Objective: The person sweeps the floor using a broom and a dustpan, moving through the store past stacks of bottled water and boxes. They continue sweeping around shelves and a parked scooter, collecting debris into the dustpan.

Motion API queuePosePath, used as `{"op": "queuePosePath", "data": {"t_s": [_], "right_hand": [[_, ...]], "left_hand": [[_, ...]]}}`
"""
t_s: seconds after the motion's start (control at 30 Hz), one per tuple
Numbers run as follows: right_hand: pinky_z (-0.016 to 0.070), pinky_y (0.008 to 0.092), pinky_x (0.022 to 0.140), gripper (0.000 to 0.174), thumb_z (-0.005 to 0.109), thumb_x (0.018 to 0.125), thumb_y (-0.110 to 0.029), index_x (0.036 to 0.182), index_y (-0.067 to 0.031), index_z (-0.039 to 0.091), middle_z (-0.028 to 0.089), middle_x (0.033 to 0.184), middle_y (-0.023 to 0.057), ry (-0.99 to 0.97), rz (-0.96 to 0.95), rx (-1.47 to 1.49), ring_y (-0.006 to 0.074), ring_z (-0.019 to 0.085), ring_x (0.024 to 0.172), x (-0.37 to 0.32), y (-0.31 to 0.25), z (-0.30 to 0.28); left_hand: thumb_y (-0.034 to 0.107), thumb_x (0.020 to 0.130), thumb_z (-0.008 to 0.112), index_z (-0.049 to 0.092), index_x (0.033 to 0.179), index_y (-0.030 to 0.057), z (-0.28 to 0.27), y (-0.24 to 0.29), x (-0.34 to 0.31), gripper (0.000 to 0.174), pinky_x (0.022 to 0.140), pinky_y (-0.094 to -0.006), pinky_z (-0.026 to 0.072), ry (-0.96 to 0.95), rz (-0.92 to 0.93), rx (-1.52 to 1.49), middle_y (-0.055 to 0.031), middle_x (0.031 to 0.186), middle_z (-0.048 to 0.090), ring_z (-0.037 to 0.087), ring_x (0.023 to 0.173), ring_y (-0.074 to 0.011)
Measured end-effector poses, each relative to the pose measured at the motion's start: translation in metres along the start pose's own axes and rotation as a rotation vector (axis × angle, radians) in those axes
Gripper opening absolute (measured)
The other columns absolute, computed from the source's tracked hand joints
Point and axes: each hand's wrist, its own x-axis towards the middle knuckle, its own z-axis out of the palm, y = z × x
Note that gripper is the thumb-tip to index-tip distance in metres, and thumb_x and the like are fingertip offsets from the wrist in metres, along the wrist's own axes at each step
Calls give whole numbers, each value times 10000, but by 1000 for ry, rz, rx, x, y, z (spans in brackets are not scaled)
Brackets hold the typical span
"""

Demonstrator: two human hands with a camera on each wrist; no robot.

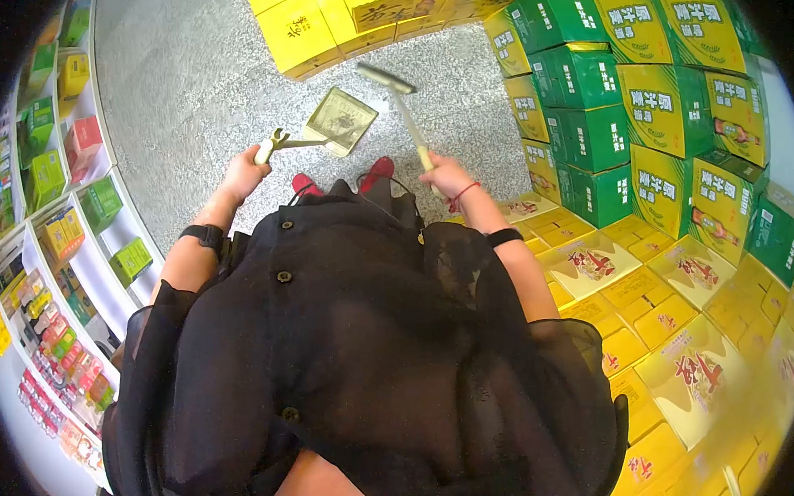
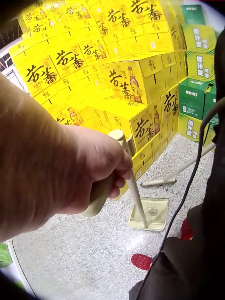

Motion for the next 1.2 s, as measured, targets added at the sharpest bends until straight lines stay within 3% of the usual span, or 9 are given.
{"op": "queuePosePath", "data": {"t_s": [0.23, 0.37, 0.53, 0.6, 0.7, 0.83, 0.93, 0.97, 1.2], "right_hand": [[226, 194, 377, 587, 602, 745, -81, 1302, -128, 421, 482, 639, -17, 8, 127, 311, 46, 387, 470, -46, -36, 41], [234, 191, 373, 590, 592, 751, -80, 1309, -135, 407, 491, 641, -2, 9, 124, 442, 53, 390, 457, -58, -45, 47], [239, 191, 324, 625, 554, 779, -74, 1350, -138, 308, 483, 630, 13, 171, 89, 485, 62, 363, 409, -42, -56, 62], [250, 194, 305, 510, 545, 798, -88, 1273, -123, 362, 484, 626, 19, 184, 87, 478, 71, 372, 395, -24, -64, 77], [272, 202, 308, 156, 559, 811, -131, 916, -115, 444, 505, 626, 23, 207, 123, 529, 80, 419, 406, 10, -74, 103], [264, 205, 310, 128, 551, 807, -125, 892, -109, 457, 501, 632, 25, 99, 277, 476, 85, 407, 401, 34, -95, 149], [250, 201, 308, 137, 547, 803, -119, 917, -100, 473, 495, 651, 29, -17, 214, 217, 78, 392, 410, 16, -114, 190], [236, 192, 308, 232, 546, 786, -93, 1011, -94, 489, 490, 664, 33, -36, 223, 170, 71, 387, 430, 8, -123, 201], [225, 177, 322, 482, 558, 746, -56, 1217, -73, 456, 493, 667, 31, -294, 194, 80, 66, 388, 443, 16, -169, 242]], "left_hand": [[181, 676, 599, 592, 992, 67, -27, -56, -9, 336, 743, -381, 457, 9, 38, -83, -172, 849, 624, 598, 832, -313], [169, 668, 605, 595, 964, 67, -47, -103, -22, 313, 728, -382, 459, 11, 32, -70, -166, 834, 624, 599, 813, -313], [169, 664, 607, 596, 964, 67, -63, -157, -44, 316, 730, -381, 462, 99, -10, -144, -167, 838, 624, 601, 818, -309], [174, 663, 607, 598, 977, 69, -68, -175, -54, 332, 742, -375, 463, 153, -61, -141, -163, 858, 626, 600, 833, -306], [175, 663, 601, 600, 999, 74, -66, -215, -60, 351, 752, -372, 464, 189, -40, -236, -158, 880, 629, 600, 849, -303], [172, 662, 596, 602, 1014, 83, -75, -230, -84, 364, 756, -371, 464, 221, -118, -240, -158, 887, 630, 601, 859, -303], [168, 660, 594, 603, 1023, 87, -73, -248, -94, 372, 763, -378, 464, 294, -154, -236, -166, 896, 629, 601, 874, -305], [171, 659, 596, 603, 1027, 89, -72, -253, -99, 377, 770, -382, 463, 285, -149, -254, -169, 903, 628, 600, 881, -306], [183, 659, 597, 603, 1015, 85, -67, -277, -122, 369, 777, -383, 462, 377, -196, -350, -173, 890, 629, 600, 871, -319]]}}
